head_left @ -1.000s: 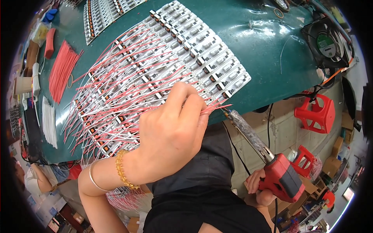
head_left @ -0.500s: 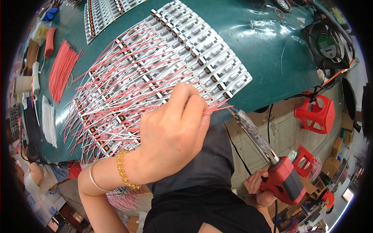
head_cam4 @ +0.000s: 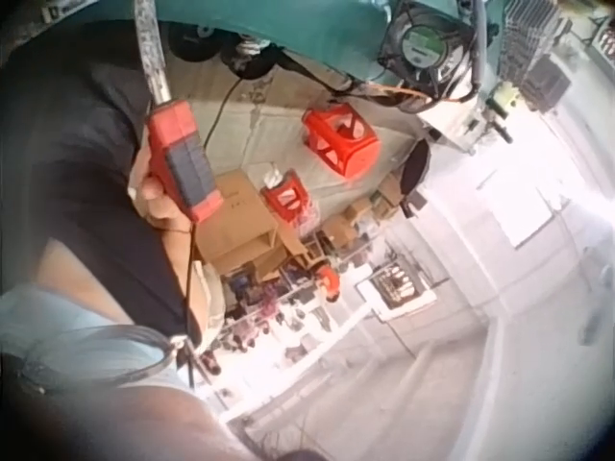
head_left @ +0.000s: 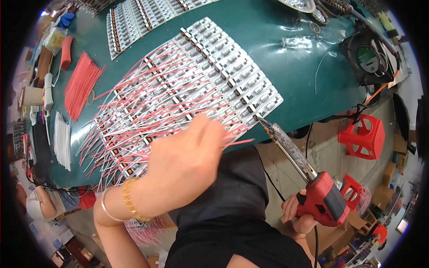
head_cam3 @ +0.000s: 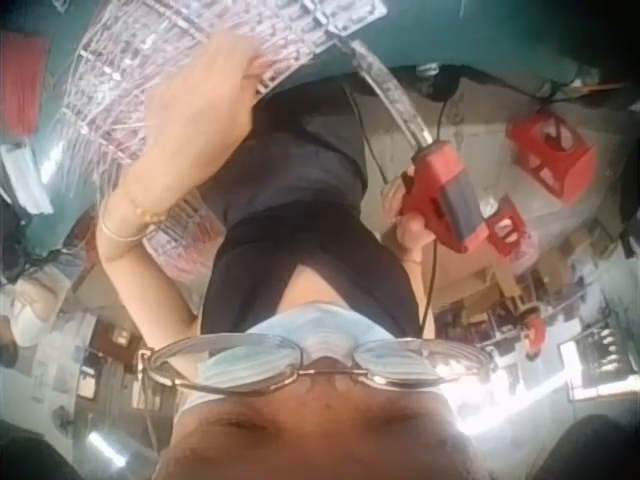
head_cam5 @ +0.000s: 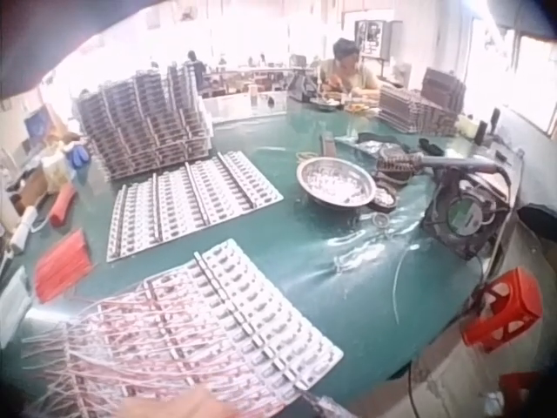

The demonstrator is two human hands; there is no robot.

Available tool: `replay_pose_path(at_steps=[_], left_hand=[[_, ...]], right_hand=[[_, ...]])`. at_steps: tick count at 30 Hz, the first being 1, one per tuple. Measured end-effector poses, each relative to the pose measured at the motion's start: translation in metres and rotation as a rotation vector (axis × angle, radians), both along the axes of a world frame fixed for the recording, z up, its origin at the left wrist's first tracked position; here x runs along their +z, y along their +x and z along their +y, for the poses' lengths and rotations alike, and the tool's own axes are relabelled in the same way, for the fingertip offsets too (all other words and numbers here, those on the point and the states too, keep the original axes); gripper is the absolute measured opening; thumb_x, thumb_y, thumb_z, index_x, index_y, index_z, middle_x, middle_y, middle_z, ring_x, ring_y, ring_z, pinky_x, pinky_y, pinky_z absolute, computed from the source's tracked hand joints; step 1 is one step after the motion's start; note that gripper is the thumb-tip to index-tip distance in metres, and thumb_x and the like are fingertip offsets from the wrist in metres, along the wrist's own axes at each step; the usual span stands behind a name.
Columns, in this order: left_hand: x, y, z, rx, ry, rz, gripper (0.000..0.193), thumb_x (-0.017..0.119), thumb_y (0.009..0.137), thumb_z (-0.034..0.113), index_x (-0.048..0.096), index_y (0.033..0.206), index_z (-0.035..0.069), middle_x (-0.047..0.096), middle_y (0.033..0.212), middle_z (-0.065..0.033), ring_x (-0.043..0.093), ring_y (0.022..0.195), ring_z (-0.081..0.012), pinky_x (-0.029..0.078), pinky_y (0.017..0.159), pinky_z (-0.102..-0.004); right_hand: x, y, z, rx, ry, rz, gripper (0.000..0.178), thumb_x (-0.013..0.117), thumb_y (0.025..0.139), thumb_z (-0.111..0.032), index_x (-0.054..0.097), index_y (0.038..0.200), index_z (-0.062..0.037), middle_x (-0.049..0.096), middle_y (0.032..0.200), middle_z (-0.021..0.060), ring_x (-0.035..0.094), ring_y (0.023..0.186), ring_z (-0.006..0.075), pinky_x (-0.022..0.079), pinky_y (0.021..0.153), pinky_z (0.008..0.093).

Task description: The person solders red and white wires onto circuit boards using a soldering iron.

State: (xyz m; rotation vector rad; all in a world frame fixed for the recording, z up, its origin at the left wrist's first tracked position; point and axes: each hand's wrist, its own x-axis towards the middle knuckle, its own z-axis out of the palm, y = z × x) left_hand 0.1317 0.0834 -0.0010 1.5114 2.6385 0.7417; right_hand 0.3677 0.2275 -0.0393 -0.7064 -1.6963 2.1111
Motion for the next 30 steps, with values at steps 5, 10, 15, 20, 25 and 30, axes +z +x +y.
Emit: replay_pose_path(at_steps=[5,10,15,20,25,30], left_hand=[[0.046,-0.046,-0.071,0.301,-0.017,-0.094,0.006,0.058,0.084,0.008,0.058,0.083,0.002,0.055,0.061,-0.0078,0.048,0.046,-0.0178,0.036,0.045,-0.0289],[0.074,-0.126,-0.125,0.643,0.02,0.064,0.023,0.06,0.087,0.021,0.059,0.082,-0.002,0.053,0.059,-0.0084,0.046,0.054,-0.0118,0.038,0.05,-0.0282],[0.007,-0.188,-0.152,0.663,-0.118,0.061,0.032,0.064,0.082,0.032,0.061,0.086,0.0,0.061,0.069,-0.0115,0.057,0.062,-0.0267,0.043,0.058,-0.0364],[-0.009,-0.195,-0.138,0.634,-0.165,0.664,0.033,0.069,0.075,0.029,0.059,0.098,0.006,0.056,0.098,-0.0098,0.051,0.09,-0.0277,0.04,0.076,-0.0377],[0.001,-0.145,-0.095,0.299,-0.018,0.116,0.034,0.068,0.077,0.019,0.057,0.105,0.004,0.054,0.109,-0.0136,0.05,0.102,-0.0314,0.04,0.087,-0.0403],[0.051,-0.027,-0.105,0.107,-0.038,-0.14,0.05,0.073,0.073,0.028,0.056,0.112,0.003,0.049,0.121,-0.0175,0.049,0.111,-0.0348,0.04,0.094,-0.0406]], right_hand=[[-0.018,0.002,0.005,-0.069,0.09,0.101,0.077,0.059,0.079,-0.058,0.041,0.118,0.0055,0.041,0.046,-0.0005,0.043,0.036,0.0127,0.038,0.041,0.0261],[-0.018,-0.003,0.014,-0.181,0.096,0.239,0.073,0.054,0.084,-0.053,0.037,0.119,0.0086,0.04,0.046,0.0007,0.039,0.033,0.0121,0.038,0.037,0.0247],[-0.022,-0.017,0.015,-0.066,0.099,0.26,0.065,0.049,0.09,-0.046,0.034,0.121,0.0094,0.038,0.045,0.0019,0.038,0.032,0.0117,0.038,0.035,0.0242],[-0.015,-0.024,0.012,-0.051,0.146,0.272,0.063,0.049,0.09,-0.045,0.035,0.12,0.0087,0.038,0.045,0.0023,0.038,0.032,0.0118,0.038,0.035,0.0246],[-0.016,-0.033,0.016,-0.106,0.131,0.219,0.063,0.05,0.09,-0.045,0.036,0.12,0.0085,0.038,0.045,0.0023,0.038,0.032,0.0123,0.037,0.035,0.0243],[-0.014,-0.044,0.03,-0.15,0.316,0.249,0.062,0.056,0.089,-0.035,0.033,0.126,0.0092,0.04,0.047,0.0033,0.04,0.034,0.0122,0.039,0.039,0.0234]])
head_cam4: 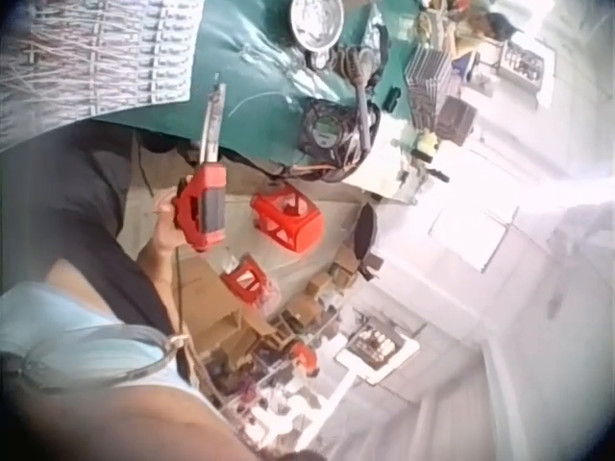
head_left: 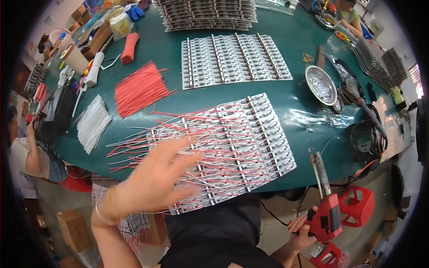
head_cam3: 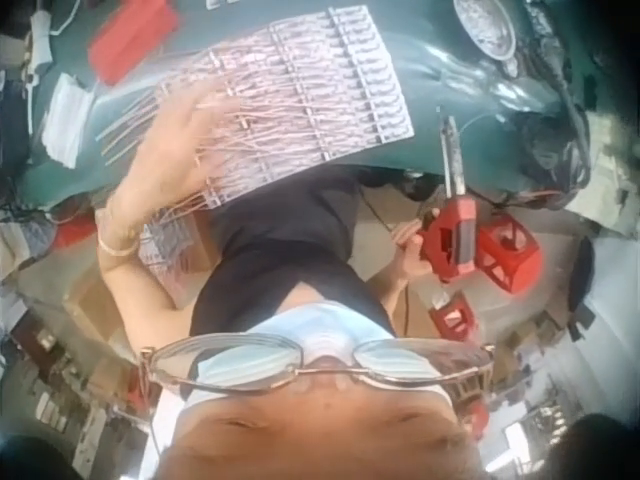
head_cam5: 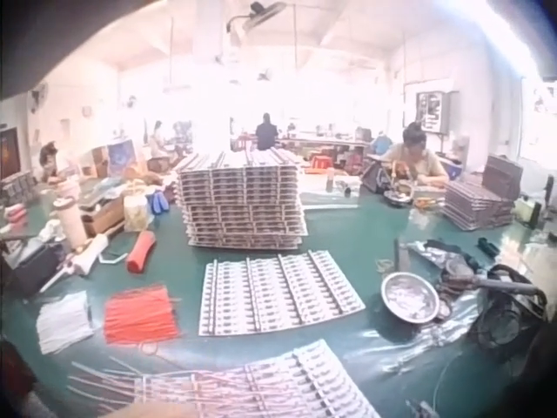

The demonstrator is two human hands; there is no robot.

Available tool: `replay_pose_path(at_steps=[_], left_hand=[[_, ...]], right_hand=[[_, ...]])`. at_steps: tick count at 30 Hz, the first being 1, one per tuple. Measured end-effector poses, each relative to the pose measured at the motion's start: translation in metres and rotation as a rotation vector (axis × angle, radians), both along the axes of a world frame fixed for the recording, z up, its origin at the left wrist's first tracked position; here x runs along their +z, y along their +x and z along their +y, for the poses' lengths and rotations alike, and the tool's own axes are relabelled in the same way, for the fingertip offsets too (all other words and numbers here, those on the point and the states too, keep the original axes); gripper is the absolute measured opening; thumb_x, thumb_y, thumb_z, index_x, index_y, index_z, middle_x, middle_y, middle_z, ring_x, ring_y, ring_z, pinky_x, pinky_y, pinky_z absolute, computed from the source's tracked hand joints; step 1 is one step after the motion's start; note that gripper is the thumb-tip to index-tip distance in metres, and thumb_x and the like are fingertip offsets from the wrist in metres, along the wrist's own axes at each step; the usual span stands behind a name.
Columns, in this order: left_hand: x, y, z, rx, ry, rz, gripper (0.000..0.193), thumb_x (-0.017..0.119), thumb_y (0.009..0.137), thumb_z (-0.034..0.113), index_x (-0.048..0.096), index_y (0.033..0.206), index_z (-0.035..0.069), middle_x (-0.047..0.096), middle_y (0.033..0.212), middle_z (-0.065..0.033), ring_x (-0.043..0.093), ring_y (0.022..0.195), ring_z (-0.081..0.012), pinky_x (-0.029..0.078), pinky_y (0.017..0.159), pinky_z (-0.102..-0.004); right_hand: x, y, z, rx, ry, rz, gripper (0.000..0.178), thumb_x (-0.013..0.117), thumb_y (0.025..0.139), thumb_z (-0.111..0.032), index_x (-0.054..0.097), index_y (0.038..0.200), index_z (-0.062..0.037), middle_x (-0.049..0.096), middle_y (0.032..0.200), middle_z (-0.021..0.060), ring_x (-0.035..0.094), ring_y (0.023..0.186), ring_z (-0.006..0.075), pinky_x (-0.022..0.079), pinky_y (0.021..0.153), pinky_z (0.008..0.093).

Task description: The person solders red and white wires onto circuit boards using a soldering iron.

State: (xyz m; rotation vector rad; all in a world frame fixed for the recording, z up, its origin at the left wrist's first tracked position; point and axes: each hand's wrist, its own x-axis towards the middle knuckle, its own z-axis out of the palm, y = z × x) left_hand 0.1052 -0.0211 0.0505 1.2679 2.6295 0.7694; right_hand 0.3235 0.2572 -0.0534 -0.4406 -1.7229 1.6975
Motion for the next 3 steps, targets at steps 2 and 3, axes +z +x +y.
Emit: replay_pose_path(at_steps=[2,3], left_hand=[[-0.008,0.016,-0.019,-0.224,0.118,-0.417,0.052,0.073,0.074,0.033,0.056,0.114,0.004,0.048,0.126,-0.0168,0.048,0.114,-0.0355,0.041,0.094,-0.0407],[-0.004,0.03,-0.042,-0.308,0.153,-0.65,0.052,0.072,0.075,0.036,0.056,0.114,0.004,0.047,0.128,-0.0166,0.048,0.114,-0.036,0.042,0.093,-0.0409]], right_hand=[[0.004,-0.005,0.012,-0.187,0.296,-0.088,0.064,0.064,0.085,-0.025,0.031,0.129,0.0091,0.044,0.049,0.0046,0.041,0.035,0.0129,0.04,0.041,0.0229],[0.005,-0.007,0.011,-0.162,0.289,-0.079,0.064,0.064,0.085,-0.025,0.031,0.129,0.0091,0.044,0.049,0.0046,0.041,0.035,0.0129,0.04,0.041,0.0229]])
